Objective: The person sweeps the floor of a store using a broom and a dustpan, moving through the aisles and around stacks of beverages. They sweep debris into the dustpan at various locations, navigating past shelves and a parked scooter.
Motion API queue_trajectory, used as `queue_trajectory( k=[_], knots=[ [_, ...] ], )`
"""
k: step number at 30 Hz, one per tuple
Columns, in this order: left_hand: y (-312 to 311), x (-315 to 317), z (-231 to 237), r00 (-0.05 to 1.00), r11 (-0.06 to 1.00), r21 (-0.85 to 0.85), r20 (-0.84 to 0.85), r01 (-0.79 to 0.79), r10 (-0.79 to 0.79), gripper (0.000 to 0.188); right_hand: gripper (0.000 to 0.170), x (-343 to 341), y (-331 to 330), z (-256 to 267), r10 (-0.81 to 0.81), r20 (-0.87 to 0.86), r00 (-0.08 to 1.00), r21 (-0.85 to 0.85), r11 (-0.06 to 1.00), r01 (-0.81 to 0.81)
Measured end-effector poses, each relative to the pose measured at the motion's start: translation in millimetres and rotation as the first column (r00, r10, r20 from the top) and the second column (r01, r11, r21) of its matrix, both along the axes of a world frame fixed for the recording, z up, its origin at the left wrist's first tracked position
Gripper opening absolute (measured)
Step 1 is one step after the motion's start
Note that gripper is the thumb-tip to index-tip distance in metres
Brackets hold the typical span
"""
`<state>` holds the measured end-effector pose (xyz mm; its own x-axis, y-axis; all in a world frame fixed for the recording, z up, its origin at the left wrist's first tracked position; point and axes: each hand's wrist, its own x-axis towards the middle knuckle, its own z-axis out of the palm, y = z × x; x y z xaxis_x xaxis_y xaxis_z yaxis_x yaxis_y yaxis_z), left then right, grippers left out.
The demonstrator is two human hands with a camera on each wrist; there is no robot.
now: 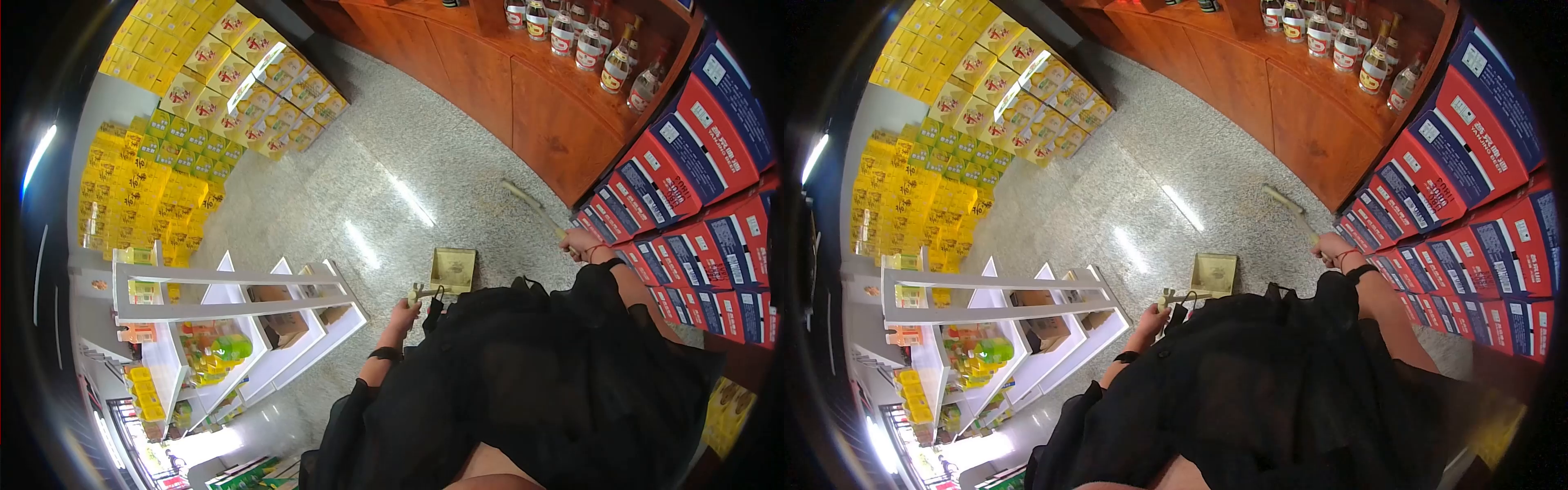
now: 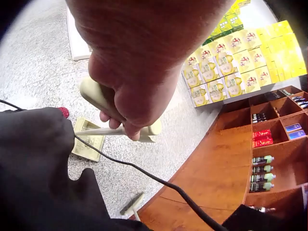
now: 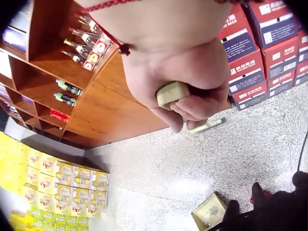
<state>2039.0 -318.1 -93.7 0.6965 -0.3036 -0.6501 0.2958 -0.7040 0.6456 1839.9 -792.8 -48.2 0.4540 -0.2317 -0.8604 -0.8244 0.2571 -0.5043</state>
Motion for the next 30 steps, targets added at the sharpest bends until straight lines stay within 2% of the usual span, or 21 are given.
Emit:
queue_trajectory(
  k=[3, 6, 8, 10, 11, 13, 15, 16, 18, 19, 21, 23, 24, 25, 26, 28, 30],
  knots=[
    [2.0, 6.6, 3.0, 0.999, 1.000, -0.006, -0.027, 0.020, -0.020, 0.026, 0.011, 15.7, 8.9, -30.4, -0.322, -0.030, 0.946, -0.033, 0.946, 0.321],
    [6.7, 17.2, 5.6, 0.998, 0.999, -0.046, -0.051, 0.023, -0.025, 0.025, 0.009, 32.8, 27.7, -56.3, -0.431, -0.027, 0.902, -0.029, 0.902, 0.430],
    [4.7, 24.4, 21.3, 0.996, 0.996, 0.029, -0.028, 0.089, -0.088, 0.026, 0.011, 44.5, 48.1, -52.9, -0.426, -0.016, 0.905, -0.009, 0.905, 0.426],
    [6.3, 32.9, 33.0, 0.997, 0.996, 0.044, -0.033, 0.078, -0.077, 0.026, 0.012, 54.4, 67.9, -48.5, -0.291, -0.057, 0.955, -0.025, 0.957, 0.290],
    [9.1, 37.7, 40.1, 0.993, 0.991, 0.069, -0.002, 0.114, -0.114, 0.026, 0.012, 58.3, 80.6, -43.8, -0.296, -0.055, 0.953, -0.026, 0.955, 0.295],
    [14.5, 51.9, 54.4, 0.982, 0.976, 0.118, 0.027, 0.182, -0.187, 0.028, 0.011, 67.8, 104.8, -29.2, -0.109, -0.072, 0.991, -0.043, 0.993, 0.106],
    [29.4, 70.4, 49.9, 0.967, 0.961, 0.145, 0.063, 0.234, -0.245, 0.028, 0.013, 85.0, 124.1, -24.1, 0.044, -0.149, 0.988, -0.067, 0.996, -0.054],
    [37.8, 79.5, 44.9, 0.949, 0.941, 0.182, 0.088, 0.284, -0.303, 0.029, 0.013, 95.5, 129.9, -22.2, 0.044, -0.147, 0.988, -0.073, 0.996, -0.056],
    [54.6, 99.2, 31.8, 0.936, 0.923, 0.205, 0.073, 0.325, -0.345, 0.032, 0.016, 114.3, 143.0, -17.3, 0.234, -0.107, 0.966, 0.032, 0.972, -0.232],
    [63.3, 107.8, 24.7, 0.944, 0.935, 0.156, 0.046, 0.317, -0.328, 0.033, 0.016, 124.2, 150.6, -14.0, 0.233, -0.111, 0.966, 0.027, 0.972, -0.232],
    [77.7, 123.0, 22.2, 0.951, 0.947, 0.100, 0.019, 0.304, -0.307, 0.034, 0.014, 148.6, 167.0, -6.4, 0.264, -0.080, 0.961, 0.172, 0.954, -0.247],
    [85.4, 138.6, 31.4, 0.900, 0.892, 0.196, 0.080, 0.408, -0.429, 0.037, 0.009, 172.1, 182.3, -4.3, 0.321, -0.058, 0.945, 0.254, 0.920, -0.297],
    [90.6, 146.1, 30.8, 0.902, 0.897, 0.188, 0.087, 0.401, -0.422, 0.037, 0.009, 182.5, 191.9, 2.6, 0.327, -0.059, 0.943, 0.244, 0.921, -0.304],
    [96.9, 151.8, 28.6, 0.902, 0.898, 0.185, 0.098, 0.399, -0.421, 0.037, 0.014, 192.1, 203.1, 13.4, 0.343, -0.054, 0.938, 0.264, 0.911, -0.318],
    [103.8, 156.4, 26.4, 0.901, 0.899, 0.182, 0.108, 0.398, -0.420, 0.038, 0.030, 199.5, 214.0, 24.3, 0.359, -0.050, 0.932, 0.285, 0.900, -0.331],
    [119.3, 167.1, 20.1, 0.895, 0.899, 0.172, 0.129, 0.403, -0.427, 0.038, 0.034, 205.8, 226.3, 38.9, 0.330, -0.064, 0.942, 0.264, 0.916, -0.303],
    [134.5, 180.7, 9.7, 0.884, 0.894, 0.166, 0.157, 0.416, -0.440, 0.039, 0.037, 207.9, 224.9, 42.9, 0.309, -0.006, 0.951, 0.308, 0.906, -0.292]
  ],
)
